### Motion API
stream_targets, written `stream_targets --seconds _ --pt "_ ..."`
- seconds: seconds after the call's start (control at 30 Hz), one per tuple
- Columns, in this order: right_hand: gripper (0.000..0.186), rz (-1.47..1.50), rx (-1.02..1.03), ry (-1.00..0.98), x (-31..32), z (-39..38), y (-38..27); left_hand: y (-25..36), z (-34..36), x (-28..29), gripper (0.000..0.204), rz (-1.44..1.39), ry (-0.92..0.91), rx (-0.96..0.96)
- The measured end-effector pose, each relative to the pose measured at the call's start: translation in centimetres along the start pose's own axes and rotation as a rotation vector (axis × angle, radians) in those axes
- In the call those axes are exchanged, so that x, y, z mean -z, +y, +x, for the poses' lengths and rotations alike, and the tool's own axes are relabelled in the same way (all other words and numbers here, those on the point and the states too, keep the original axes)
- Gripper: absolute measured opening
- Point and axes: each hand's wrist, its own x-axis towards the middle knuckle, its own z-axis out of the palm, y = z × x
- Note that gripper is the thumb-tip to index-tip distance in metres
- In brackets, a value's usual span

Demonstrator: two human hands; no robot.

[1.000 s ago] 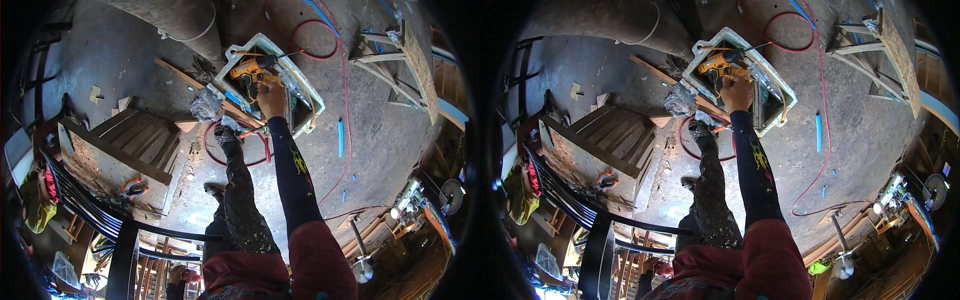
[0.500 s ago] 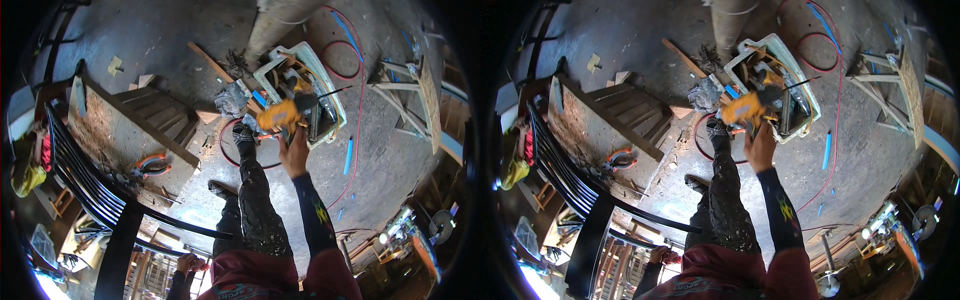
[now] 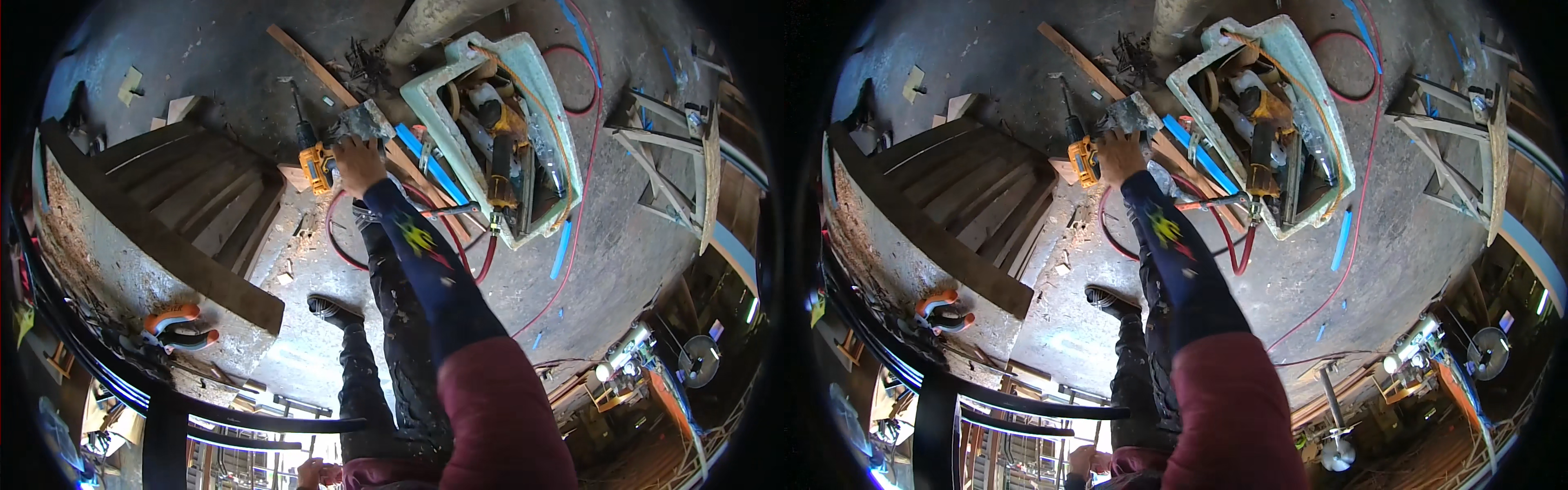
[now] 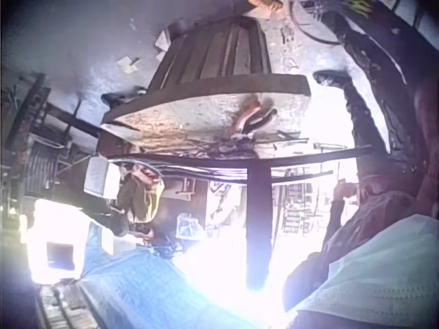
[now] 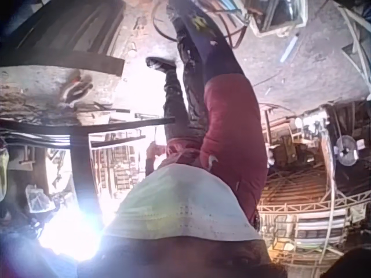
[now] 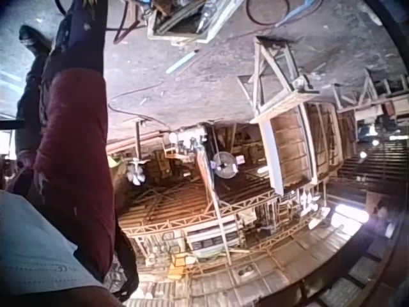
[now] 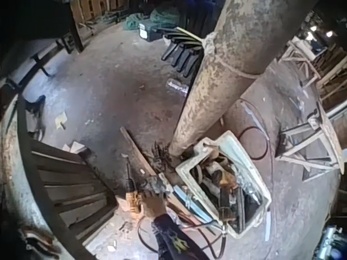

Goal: Repairing a wooden chair by applying glue, hammering nails, and drilling holes into components.

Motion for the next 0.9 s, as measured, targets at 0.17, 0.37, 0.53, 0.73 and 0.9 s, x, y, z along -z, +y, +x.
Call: stream_targets --seconds 0.17,0.37,0.53,0.73,0.9 --pt "0.047 -0.111 -0.531 0.598 14.4 -7.3 6.7 3.2 1.3 -1.0 0.026 0.340 -0.079 -0.296" --pt "0.044 0.312 -1.078 -0.035 17.9 -9.6 14.2 12.1 0.8 -3.3 0.020 -0.099 -0.113 -0.126" --pt "0.040 0.407 -0.794 0.446 21.8 -14.1 6.8 12.4 -0.9 -2.0 0.020 -0.157 -0.087 -0.196" --pt "0.049 0.227 -0.279 0.087 16.4 -19.9 -3.5 9.5 -0.4 -0.6 0.023 0.102 -0.032 -0.130" --pt "0.043 0.097 -0.473 -0.279 2.1 -17.5 -0.4 5.9 1.8 0.9 0.021 0.026 0.025 -0.212"
